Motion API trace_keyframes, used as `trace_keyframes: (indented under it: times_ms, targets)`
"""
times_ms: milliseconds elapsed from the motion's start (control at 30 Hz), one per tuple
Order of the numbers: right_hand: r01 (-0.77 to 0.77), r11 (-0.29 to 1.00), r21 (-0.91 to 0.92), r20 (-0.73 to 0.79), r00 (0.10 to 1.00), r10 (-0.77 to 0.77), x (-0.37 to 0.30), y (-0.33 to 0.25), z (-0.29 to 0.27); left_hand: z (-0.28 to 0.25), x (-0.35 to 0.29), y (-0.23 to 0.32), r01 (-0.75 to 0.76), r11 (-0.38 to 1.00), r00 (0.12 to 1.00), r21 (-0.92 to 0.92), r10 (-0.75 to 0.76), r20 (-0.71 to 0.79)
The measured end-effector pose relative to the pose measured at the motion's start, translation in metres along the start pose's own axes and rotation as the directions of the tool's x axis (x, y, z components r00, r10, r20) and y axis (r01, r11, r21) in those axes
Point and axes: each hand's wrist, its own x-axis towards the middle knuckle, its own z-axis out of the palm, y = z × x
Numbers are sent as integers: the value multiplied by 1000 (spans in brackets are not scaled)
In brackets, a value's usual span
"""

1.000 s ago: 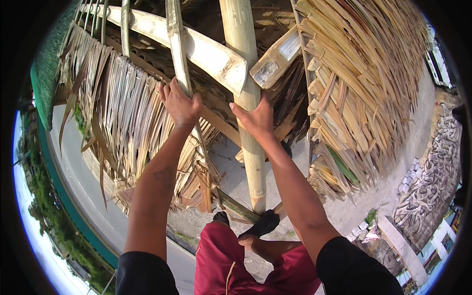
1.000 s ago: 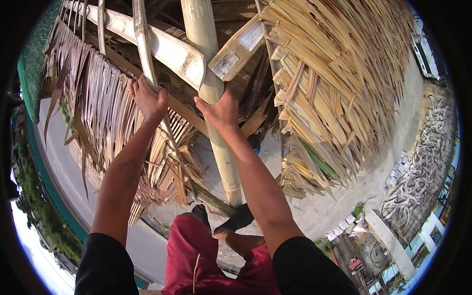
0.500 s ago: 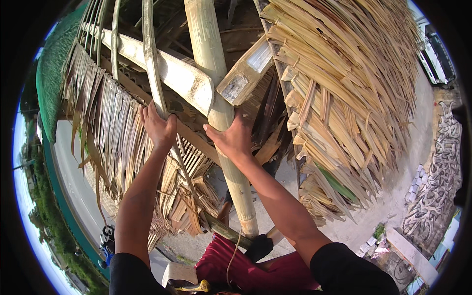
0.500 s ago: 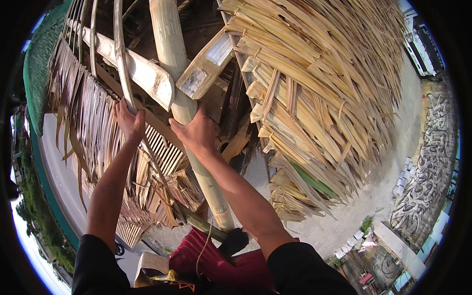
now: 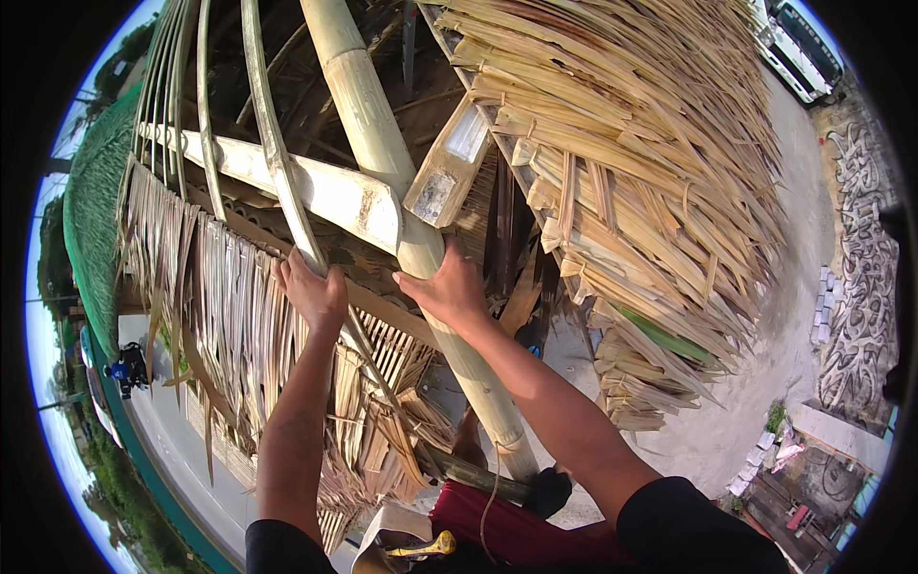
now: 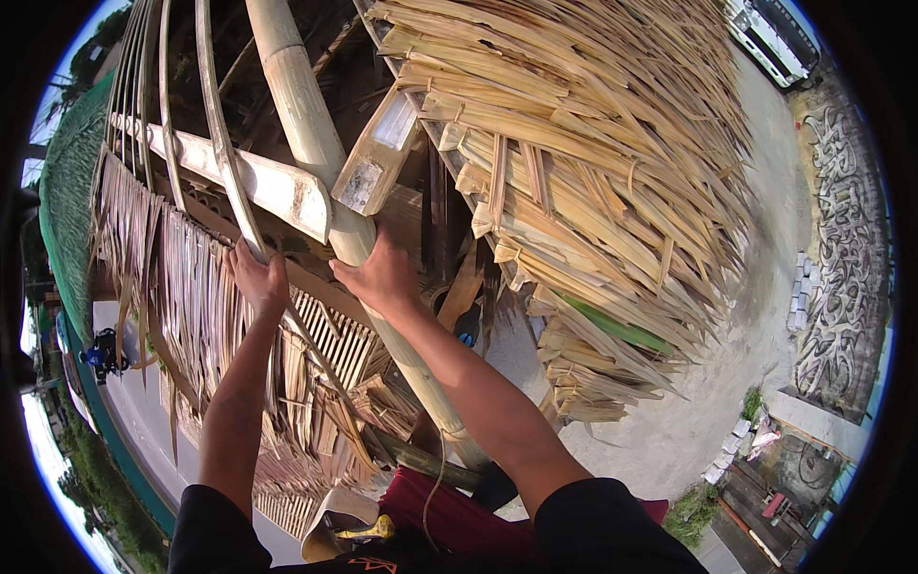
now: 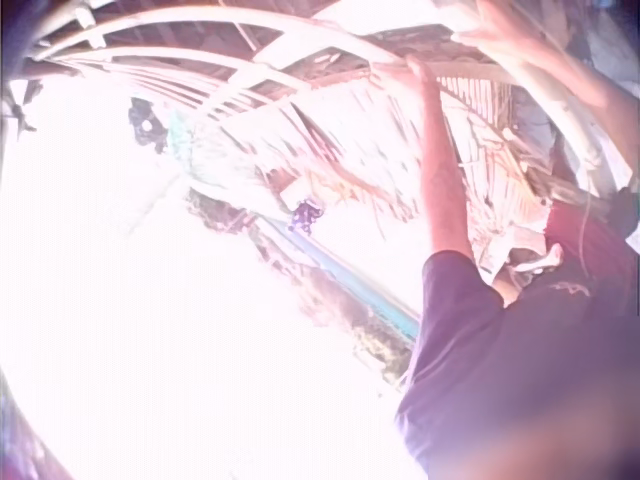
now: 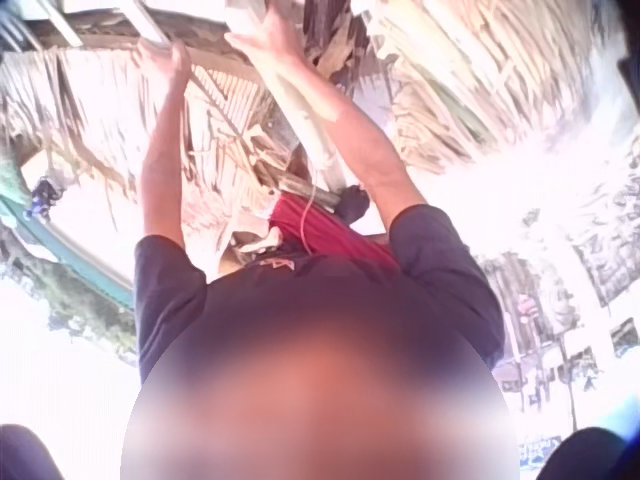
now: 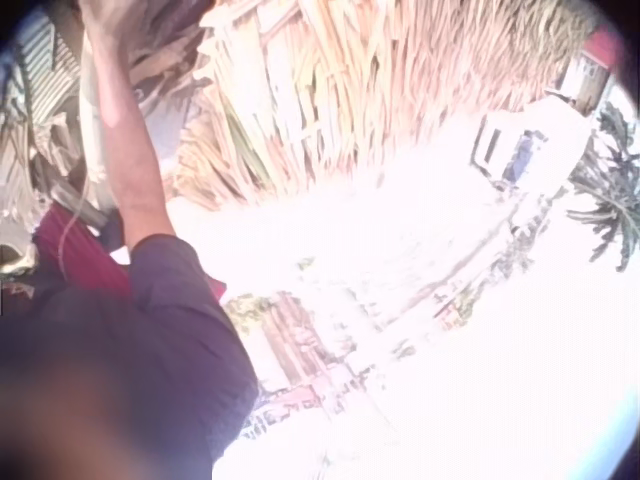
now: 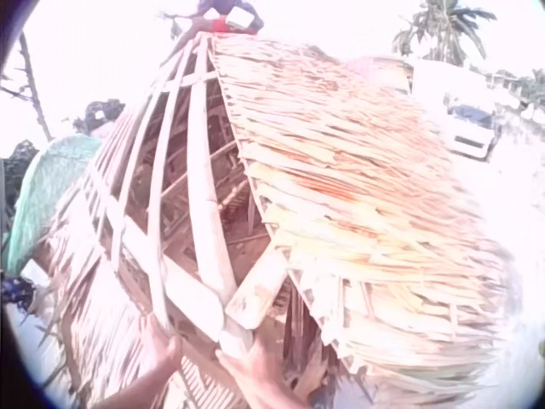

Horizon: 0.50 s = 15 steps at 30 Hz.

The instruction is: The person secures dried palm leaves onto a bamboo roof frame using a hammer and nails. They repeatedly position leaf bundles, drive nails into the bamboo supports, and adjust the thatch to cover the structure.

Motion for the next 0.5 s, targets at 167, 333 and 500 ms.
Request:
trace_keyframes:
  times_ms: [167,333,500]
  targets:
    - [8,1000,3,-61,998,-8,1,4,3,-5,10,17,6,998,1000,67,-7,19]
    - [-83,996,-34,-82,993,80,7,2,-2,-7,46,43,212,968,944,137,-239,228]
    - [274,889,-367,-265,885,-382,-52,-11,-15,4,62,62,239,965,960,104,-251,123]
